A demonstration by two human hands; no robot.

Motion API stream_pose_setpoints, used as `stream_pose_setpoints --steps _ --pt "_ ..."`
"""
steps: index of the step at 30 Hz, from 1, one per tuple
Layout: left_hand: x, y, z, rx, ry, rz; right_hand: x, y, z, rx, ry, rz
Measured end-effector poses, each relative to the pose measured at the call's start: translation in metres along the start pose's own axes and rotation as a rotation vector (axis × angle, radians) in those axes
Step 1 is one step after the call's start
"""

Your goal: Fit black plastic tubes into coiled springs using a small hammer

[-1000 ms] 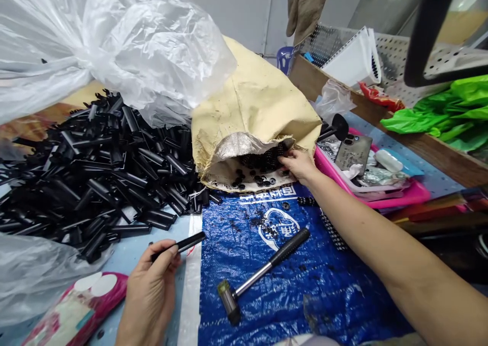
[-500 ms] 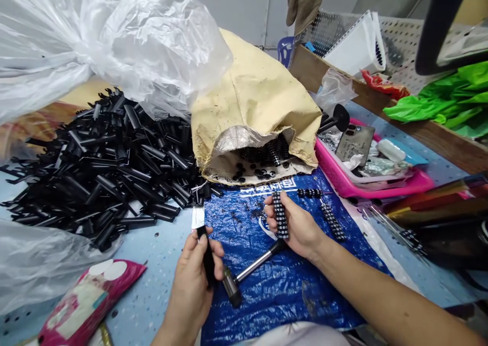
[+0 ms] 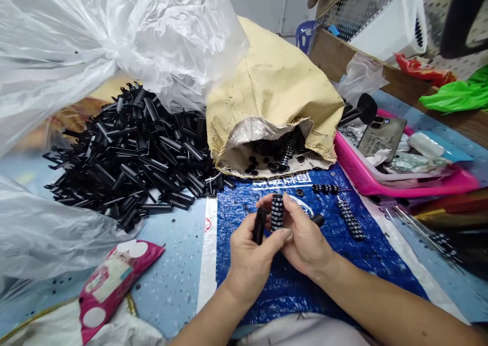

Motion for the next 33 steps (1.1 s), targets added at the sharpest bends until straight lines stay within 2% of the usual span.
stream_pose_setpoints --steps 2,3,6,9,11,14,17,20,25,28,31,33 --pt "0.003 0.002 0.000 -0.004 0.005 -0.029 0.003 -0.003 -0.008 -0.086 -0.155 -0.050" --pt "0.001 0.001 -0.001 -0.024 0.000 -0.027 0.003 -0.006 -0.016 -0.184 -0.283 -0.083" --pt "-0.012 -0.006 -0.004 -0.114 -0.041 -0.004 0.012 -0.026 -0.038 -0.594 -0.802 -0.240" --pt "-0.018 -0.014 -0.007 -0.170 -0.064 -0.030 0.019 -0.045 -0.033 -0.894 -1.216 -0.392" --pt "-0.020 -0.019 -0.010 -0.192 -0.063 -0.025 0.019 -0.051 -0.032 -0.985 -1.300 -0.388" --pt "-0.024 -0.022 -0.015 -0.224 -0.073 0.067 0.023 -0.059 -0.032 -1.043 -1.311 -0.329" --pt "-0.026 -0.020 -0.005 -0.134 -0.041 0.118 0.029 -0.069 -0.026 -1.088 -1.328 -0.350" --pt "-0.021 -0.018 0.003 -0.072 -0.059 0.071 0.032 -0.076 -0.023 -1.147 -1.356 -0.335" --pt "-0.016 -0.021 -0.012 -0.189 -0.330 0.022 0.034 -0.075 -0.020 -1.152 -1.439 -0.291" --pt "-0.016 -0.023 -0.019 -0.246 -0.372 -0.002 0.034 -0.072 -0.017 -1.124 -1.458 -0.283" --pt "-0.028 -0.024 -0.025 -0.262 -0.324 0.019 0.028 -0.068 -0.012 -1.077 -1.460 -0.288" --pt "-0.050 -0.023 -0.024 -0.185 -0.197 0.077 0.018 -0.062 -0.004 -1.028 -1.540 -0.287"
Point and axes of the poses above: each hand's wrist, its own y-axis towards the middle knuckle, its own x-axis out of the palm, z = x × y, the point moved 9 cm from there along y, towards the middle knuckle, and after that the axes turned 11 degrees about x, right-handed, at the moved point
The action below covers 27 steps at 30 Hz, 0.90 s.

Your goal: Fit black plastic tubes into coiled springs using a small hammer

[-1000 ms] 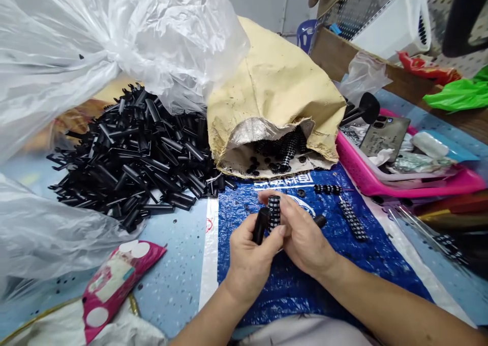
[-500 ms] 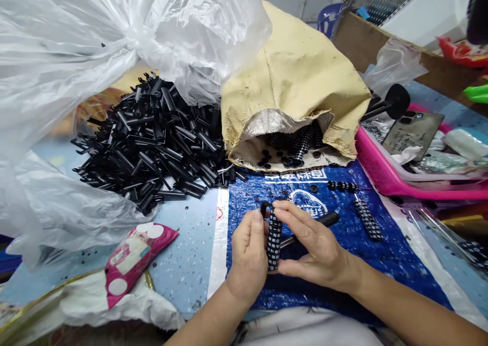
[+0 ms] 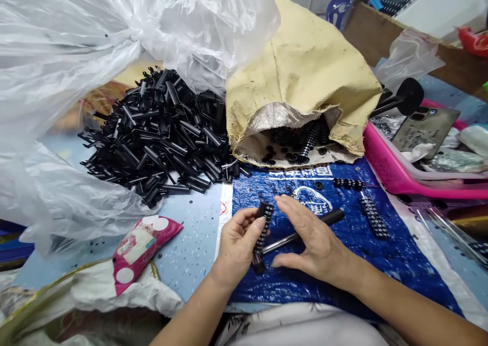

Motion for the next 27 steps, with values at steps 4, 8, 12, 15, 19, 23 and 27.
stream_pose_setpoints --steps 4,8,12,15,19,23,27 --pt "-0.048 0.004 0.018 0.175 0.437 0.038 0.021 -0.017 0.012 -0.006 -0.125 -0.192" --pt "-0.065 0.007 0.015 0.125 0.758 -0.147 0.006 -0.010 0.010 0.054 -0.032 -0.062" --pt "-0.064 0.008 -0.002 -0.002 0.754 -0.249 -0.002 0.009 -0.001 0.059 0.014 0.088" --pt "-0.063 0.010 -0.009 -0.031 0.684 -0.243 0.015 0.018 -0.012 0.015 -0.127 -0.016" --pt "-0.062 0.017 -0.008 -0.019 0.700 -0.305 0.007 0.022 -0.030 -0.040 0.000 0.006" --pt "-0.060 0.025 -0.013 -0.071 0.732 -0.384 0.006 0.016 -0.054 -0.178 0.155 -0.011" --pt "-0.048 0.028 -0.013 -0.041 0.819 -0.423 0.052 0.002 -0.056 -0.203 -0.094 -0.327"
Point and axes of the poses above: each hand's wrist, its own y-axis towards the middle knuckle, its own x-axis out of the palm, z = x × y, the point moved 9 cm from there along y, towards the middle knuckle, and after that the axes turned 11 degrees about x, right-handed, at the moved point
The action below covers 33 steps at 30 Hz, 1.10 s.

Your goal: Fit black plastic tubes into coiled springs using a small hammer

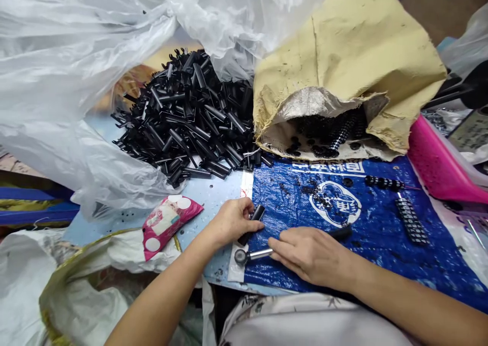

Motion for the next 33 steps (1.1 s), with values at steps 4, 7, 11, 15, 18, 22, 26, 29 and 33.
stream_pose_setpoints --steps 4,7,11,15,18,22,26,29,33 --pt "-0.021 -0.021 0.017 0.068 0.155 -0.027 0.007 -0.010 0.004 -0.049 0.045 -0.095" --pt "-0.034 -0.070 0.013 -0.014 0.035 -0.395 -0.006 -0.020 0.023 -0.029 0.079 -0.013" --pt "-0.088 -0.100 -0.002 -0.172 0.026 -0.293 -0.006 -0.028 0.046 0.021 0.058 0.048" --pt "-0.153 -0.054 0.010 0.055 0.486 0.413 0.005 -0.022 0.047 0.070 0.092 -0.011" --pt "-0.159 -0.014 -0.003 0.010 0.793 0.405 -0.001 -0.017 0.048 0.091 0.128 -0.003" --pt "-0.155 0.007 -0.001 0.166 1.194 0.278 -0.040 -0.017 0.100 0.308 0.174 0.218" --pt "-0.132 -0.013 0.033 0.484 1.060 0.450 -0.088 -0.034 0.207 0.907 0.122 0.519" --pt "-0.100 -0.017 0.041 0.407 0.679 0.492 -0.104 -0.021 0.260 1.052 0.093 0.619" --pt "-0.057 -0.020 0.015 0.078 -0.021 0.615 -0.101 0.002 0.303 1.155 0.181 0.652"
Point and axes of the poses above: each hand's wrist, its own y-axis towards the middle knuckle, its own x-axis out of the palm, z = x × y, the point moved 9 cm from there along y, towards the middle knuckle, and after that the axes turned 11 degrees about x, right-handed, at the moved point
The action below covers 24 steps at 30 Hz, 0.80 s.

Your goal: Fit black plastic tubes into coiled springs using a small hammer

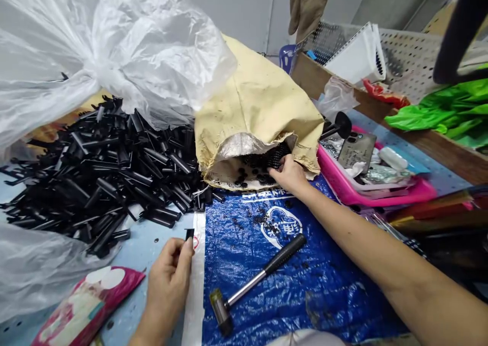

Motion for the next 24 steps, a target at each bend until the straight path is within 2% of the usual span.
stream_pose_setpoints --steps 3,5,8,10,12,15,19,24 --pt "0.019 -0.026 -0.022 -0.338 -0.430 0.086 0.001 -0.002 0.004 0.040 0.109 -0.062" --pt "0.026 -0.036 -0.026 -0.450 -0.603 0.085 -0.005 -0.022 0.004 0.028 0.201 -0.146" --pt "0.027 -0.037 -0.020 -0.488 -0.726 0.076 -0.008 -0.073 -0.001 0.072 0.443 -0.396" --pt "0.031 -0.032 -0.010 -0.468 -0.752 0.051 0.008 -0.116 -0.006 0.269 0.769 -0.702" --pt "0.042 -0.030 0.002 -0.455 -0.759 -0.017 0.020 -0.152 -0.016 0.405 0.923 -0.865" --pt "0.064 -0.034 0.015 -0.453 -0.765 -0.108 0.032 -0.179 -0.030 0.475 0.974 -0.941" --pt "0.079 -0.045 0.022 -0.417 -0.755 -0.164 0.037 -0.190 -0.041 0.448 1.023 -0.960" --pt "0.072 -0.048 0.027 -0.322 -0.652 -0.057 0.041 -0.210 -0.043 0.475 1.110 -0.964"
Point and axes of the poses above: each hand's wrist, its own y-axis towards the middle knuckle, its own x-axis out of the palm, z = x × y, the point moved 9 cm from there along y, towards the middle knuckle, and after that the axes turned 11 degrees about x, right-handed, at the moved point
